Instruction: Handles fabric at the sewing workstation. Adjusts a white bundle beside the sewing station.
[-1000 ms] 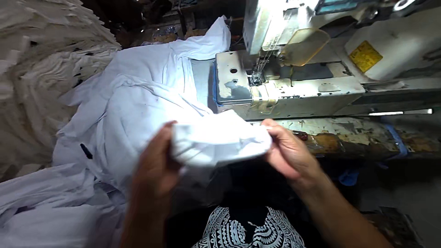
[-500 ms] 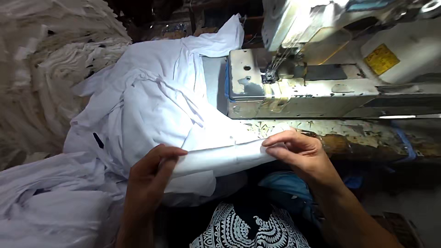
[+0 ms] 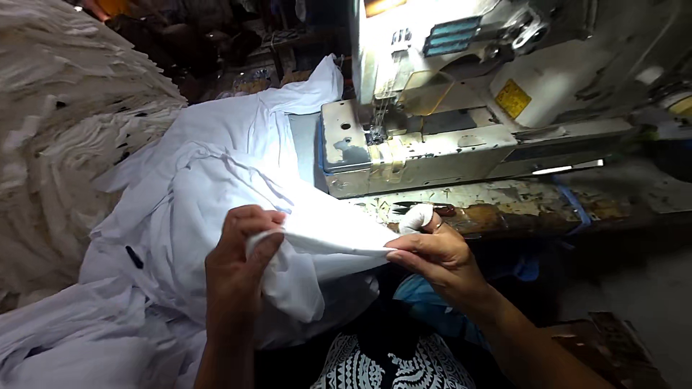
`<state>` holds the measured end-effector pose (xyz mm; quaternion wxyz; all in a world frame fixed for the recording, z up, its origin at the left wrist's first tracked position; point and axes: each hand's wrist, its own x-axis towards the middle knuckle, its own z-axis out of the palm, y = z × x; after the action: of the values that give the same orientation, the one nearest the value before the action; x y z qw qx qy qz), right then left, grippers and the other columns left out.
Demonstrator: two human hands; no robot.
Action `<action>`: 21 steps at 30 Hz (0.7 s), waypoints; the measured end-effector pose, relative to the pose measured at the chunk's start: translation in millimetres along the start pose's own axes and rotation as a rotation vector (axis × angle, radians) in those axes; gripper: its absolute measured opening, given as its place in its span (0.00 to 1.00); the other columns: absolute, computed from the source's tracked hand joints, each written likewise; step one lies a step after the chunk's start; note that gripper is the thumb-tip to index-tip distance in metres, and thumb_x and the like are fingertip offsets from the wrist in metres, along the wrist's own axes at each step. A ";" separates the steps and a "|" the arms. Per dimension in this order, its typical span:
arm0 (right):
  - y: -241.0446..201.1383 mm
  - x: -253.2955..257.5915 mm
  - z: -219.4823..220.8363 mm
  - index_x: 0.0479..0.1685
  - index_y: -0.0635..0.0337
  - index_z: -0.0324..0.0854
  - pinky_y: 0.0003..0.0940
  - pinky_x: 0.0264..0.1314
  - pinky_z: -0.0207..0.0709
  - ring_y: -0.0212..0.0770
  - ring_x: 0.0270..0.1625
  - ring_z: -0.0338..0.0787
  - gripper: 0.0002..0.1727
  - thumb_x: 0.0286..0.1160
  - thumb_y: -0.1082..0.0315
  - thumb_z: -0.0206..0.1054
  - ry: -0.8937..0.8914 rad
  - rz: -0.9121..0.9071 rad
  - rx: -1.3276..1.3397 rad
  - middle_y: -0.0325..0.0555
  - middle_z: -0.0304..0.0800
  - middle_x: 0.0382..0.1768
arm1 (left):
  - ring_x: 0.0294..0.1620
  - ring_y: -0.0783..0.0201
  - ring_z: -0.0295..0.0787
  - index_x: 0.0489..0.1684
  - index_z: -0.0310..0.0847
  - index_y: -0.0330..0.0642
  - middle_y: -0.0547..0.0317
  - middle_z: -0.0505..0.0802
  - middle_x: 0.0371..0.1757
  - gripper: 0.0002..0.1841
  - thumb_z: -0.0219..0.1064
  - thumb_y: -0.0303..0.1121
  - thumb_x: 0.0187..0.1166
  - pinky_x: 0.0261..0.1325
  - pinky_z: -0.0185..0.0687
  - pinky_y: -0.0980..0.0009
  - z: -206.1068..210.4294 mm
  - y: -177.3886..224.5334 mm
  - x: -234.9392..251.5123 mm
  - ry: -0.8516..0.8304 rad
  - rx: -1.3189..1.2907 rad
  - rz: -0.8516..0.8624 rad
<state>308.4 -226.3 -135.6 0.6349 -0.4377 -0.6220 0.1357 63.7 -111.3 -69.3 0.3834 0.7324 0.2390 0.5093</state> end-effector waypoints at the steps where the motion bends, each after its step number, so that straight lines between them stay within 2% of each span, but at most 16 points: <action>1: 0.8 2.9 -2.3 0.40 0.50 0.91 0.14 0.64 0.74 0.15 0.56 0.81 0.10 0.84 0.57 0.68 -0.010 0.015 0.045 0.30 0.88 0.46 | 0.48 0.81 0.90 0.41 0.90 0.65 0.81 0.93 0.47 0.02 0.72 0.43 0.78 0.51 0.88 0.82 13.0 6.1 15.1 0.008 -0.110 -0.077; 2: 1.5 6.2 -5.3 0.39 0.51 0.89 0.14 0.65 0.73 0.14 0.56 0.81 0.12 0.85 0.56 0.65 -0.024 0.040 0.088 0.29 0.87 0.45 | 0.40 0.82 0.90 0.42 0.89 0.61 0.79 0.93 0.42 0.03 0.70 0.39 0.80 0.42 0.87 0.84 25.4 12.6 32.5 -0.005 -0.148 -0.105; 3: 3.5 10.0 -8.3 0.36 0.53 0.86 0.12 0.61 0.72 0.13 0.51 0.80 0.15 0.88 0.56 0.63 -0.036 0.078 0.130 0.28 0.86 0.41 | 0.34 0.83 0.88 0.42 0.87 0.57 0.78 0.92 0.37 0.04 0.67 0.33 0.81 0.37 0.85 0.86 37.1 15.8 52.6 -0.035 -0.091 -0.080; 5: 15.0 15.1 -10.1 0.28 0.55 0.80 0.09 0.44 0.70 0.11 0.37 0.77 0.18 0.89 0.59 0.60 -0.034 0.204 0.263 0.26 0.80 0.29 | 0.33 0.86 0.83 0.39 0.84 0.46 0.76 0.89 0.35 0.03 0.66 0.27 0.78 0.36 0.79 0.89 58.7 3.2 96.6 -0.150 0.190 0.041; 6: 23.4 15.7 -8.6 0.24 0.53 0.78 0.09 0.38 0.69 0.11 0.32 0.75 0.18 0.88 0.61 0.60 -0.018 0.285 0.336 0.23 0.77 0.25 | 0.35 0.83 0.83 0.36 0.86 0.42 0.70 0.89 0.35 0.03 0.67 0.28 0.76 0.39 0.80 0.85 70.8 -12.8 117.3 -0.215 0.350 0.075; 7: 32.3 17.1 -6.7 0.21 0.50 0.76 0.09 0.34 0.67 0.12 0.28 0.74 0.18 0.87 0.64 0.60 0.005 0.355 0.387 0.21 0.75 0.22 | 0.37 0.74 0.86 0.35 0.88 0.41 0.63 0.91 0.36 0.05 0.68 0.30 0.76 0.42 0.81 0.74 84.1 -30.0 135.8 -0.295 0.513 0.067; 8: 41.1 20.9 -4.9 0.19 0.48 0.75 0.10 0.32 0.67 0.12 0.26 0.73 0.18 0.85 0.67 0.59 0.042 0.405 0.403 0.20 0.74 0.20 | 0.44 0.56 0.89 0.38 0.90 0.35 0.49 0.92 0.40 0.07 0.69 0.30 0.78 0.49 0.82 0.53 98.8 -44.5 153.6 -0.387 0.611 0.028; 9: 49.0 27.4 -3.8 0.19 0.48 0.76 0.11 0.31 0.68 0.12 0.26 0.74 0.18 0.84 0.69 0.58 0.085 0.437 0.381 0.20 0.75 0.19 | 0.47 0.47 0.90 0.41 0.89 0.33 0.42 0.92 0.41 0.10 0.68 0.32 0.79 0.50 0.79 0.43 113.5 -60.2 171.5 -0.442 0.658 0.029; 10: 55.2 36.1 -3.2 0.18 0.48 0.77 0.12 0.31 0.70 0.13 0.25 0.75 0.19 0.83 0.70 0.57 0.134 0.458 0.339 0.20 0.76 0.19 | 0.50 0.42 0.91 0.46 0.89 0.32 0.39 0.93 0.44 0.12 0.69 0.34 0.77 0.53 0.80 0.38 126.9 -73.9 187.7 -0.454 0.677 0.059; 11: 59.1 46.1 -3.1 0.18 0.49 0.77 0.13 0.31 0.71 0.14 0.25 0.76 0.19 0.83 0.71 0.56 0.174 0.476 0.302 0.21 0.76 0.19 | 0.55 0.43 0.91 0.51 0.87 0.32 0.38 0.93 0.48 0.16 0.70 0.36 0.75 0.58 0.80 0.40 137.5 -85.6 200.0 -0.445 0.676 0.105; 12: 61.1 56.5 -2.7 0.19 0.50 0.80 0.14 0.32 0.73 0.15 0.25 0.77 0.19 0.82 0.72 0.56 0.201 0.493 0.289 0.22 0.78 0.18 | 0.60 0.41 0.89 0.56 0.85 0.27 0.34 0.92 0.53 0.20 0.71 0.36 0.74 0.65 0.78 0.43 143.5 -93.4 206.9 -0.442 0.656 0.162; 14: 61.2 72.5 0.0 0.17 0.54 0.79 0.15 0.29 0.71 0.16 0.23 0.76 0.19 0.83 0.71 0.58 0.183 0.516 0.274 0.26 0.76 0.16 | 0.67 0.33 0.84 0.57 0.83 0.19 0.24 0.89 0.58 0.22 0.72 0.33 0.74 0.73 0.70 0.43 146.8 -94.5 214.4 -0.461 0.656 0.226; 15: 60.4 75.2 1.3 0.16 0.55 0.78 0.16 0.28 0.69 0.17 0.22 0.75 0.20 0.84 0.70 0.59 0.152 0.534 0.262 0.27 0.75 0.15 | 0.68 0.30 0.83 0.56 0.83 0.17 0.21 0.89 0.58 0.21 0.72 0.31 0.74 0.74 0.69 0.43 146.4 -93.8 215.1 -0.467 0.673 0.233; 17: 58.5 75.7 4.4 0.13 0.55 0.75 0.16 0.27 0.66 0.17 0.21 0.72 0.22 0.85 0.69 0.60 0.130 0.541 0.257 0.27 0.72 0.14 | 0.68 0.34 0.83 0.57 0.83 0.20 0.24 0.89 0.59 0.20 0.71 0.30 0.74 0.74 0.69 0.45 144.8 -94.9 214.3 -0.470 0.686 0.209; 21: 53.6 77.4 7.2 0.15 0.57 0.77 0.18 0.28 0.70 0.20 0.21 0.75 0.23 0.87 0.71 0.59 0.182 0.590 0.324 0.30 0.74 0.14 | 0.72 0.34 0.80 0.62 0.81 0.19 0.24 0.87 0.64 0.22 0.72 0.29 0.75 0.78 0.66 0.45 144.6 -96.6 215.2 -0.474 0.687 0.154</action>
<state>336.4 -136.9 -123.6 0.6824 -0.5024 -0.3801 0.3708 280.9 59.2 -53.1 0.1224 0.9302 0.2448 0.2446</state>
